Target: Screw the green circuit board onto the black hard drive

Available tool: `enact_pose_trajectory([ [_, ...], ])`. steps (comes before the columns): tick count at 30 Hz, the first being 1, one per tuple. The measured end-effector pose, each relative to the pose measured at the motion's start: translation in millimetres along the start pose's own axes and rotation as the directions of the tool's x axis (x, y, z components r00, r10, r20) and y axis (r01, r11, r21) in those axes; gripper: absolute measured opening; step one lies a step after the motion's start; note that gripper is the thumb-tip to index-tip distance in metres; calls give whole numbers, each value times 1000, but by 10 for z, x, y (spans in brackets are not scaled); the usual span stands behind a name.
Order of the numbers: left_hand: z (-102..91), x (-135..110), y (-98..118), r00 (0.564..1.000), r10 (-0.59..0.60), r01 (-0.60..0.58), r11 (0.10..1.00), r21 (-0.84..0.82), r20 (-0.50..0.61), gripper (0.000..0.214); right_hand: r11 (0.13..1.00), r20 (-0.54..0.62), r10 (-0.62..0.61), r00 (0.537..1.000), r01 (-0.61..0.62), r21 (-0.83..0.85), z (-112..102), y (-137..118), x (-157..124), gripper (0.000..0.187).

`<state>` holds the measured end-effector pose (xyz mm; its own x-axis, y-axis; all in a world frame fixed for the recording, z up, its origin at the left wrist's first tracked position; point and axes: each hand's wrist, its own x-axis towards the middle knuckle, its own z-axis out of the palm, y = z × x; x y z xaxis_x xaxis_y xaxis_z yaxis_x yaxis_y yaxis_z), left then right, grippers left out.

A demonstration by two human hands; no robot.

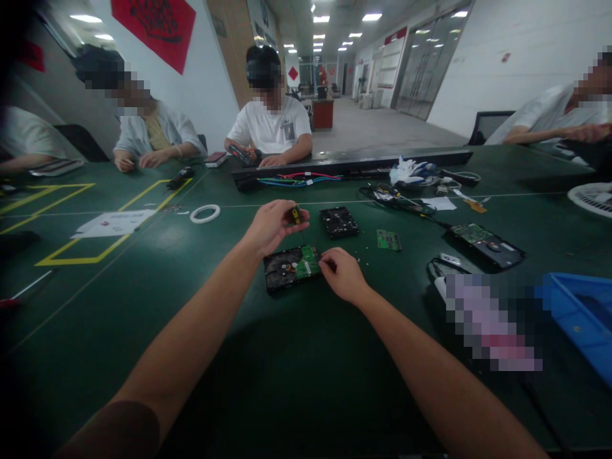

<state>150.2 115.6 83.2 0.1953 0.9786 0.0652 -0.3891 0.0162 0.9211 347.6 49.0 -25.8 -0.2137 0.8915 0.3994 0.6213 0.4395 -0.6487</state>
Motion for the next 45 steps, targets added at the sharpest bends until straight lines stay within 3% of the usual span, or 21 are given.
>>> enact_pose_trajectory([
  [10, -2, 14, -15, 999, 51, -50, 997, 60, -1, 12, 1000, 3, 22, 1000, -22, 2, 10, -18, -5, 9],
  [15, -4, 18, -38, 996, 71, -71, 997, -7, 46, 9, 1000, 6, 16, 1000, -16, 1, 3, -22, -7, 9],
  [23, -34, 67, -72, 997, 80, -81, 995, -63, -11, 11, 999, 15, 26, 1000, -26, -18, -5, -40, -3, 10],
  [28, -42, 86, -120, 994, 111, -109, 991, -77, 15, 14, 999, 27, 20, 999, -19, -28, -5, -26, 2, 11],
  [36, -61, 53, -81, 995, 98, -98, 993, 59, 11, 20, 999, 6, 31, 999, -31, 16, -1, -40, -6, 10],
  [39, -54, 29, -54, 995, 76, -83, 989, 126, 60, 23, 999, 4, 28, 1000, -28, 20, -3, -39, -8, 9],
  [45, -29, 1, -33, 995, 43, -52, 993, 108, 86, 18, 1000, 10, 18, 1000, -18, 16, -6, -11, 1, 12],
])
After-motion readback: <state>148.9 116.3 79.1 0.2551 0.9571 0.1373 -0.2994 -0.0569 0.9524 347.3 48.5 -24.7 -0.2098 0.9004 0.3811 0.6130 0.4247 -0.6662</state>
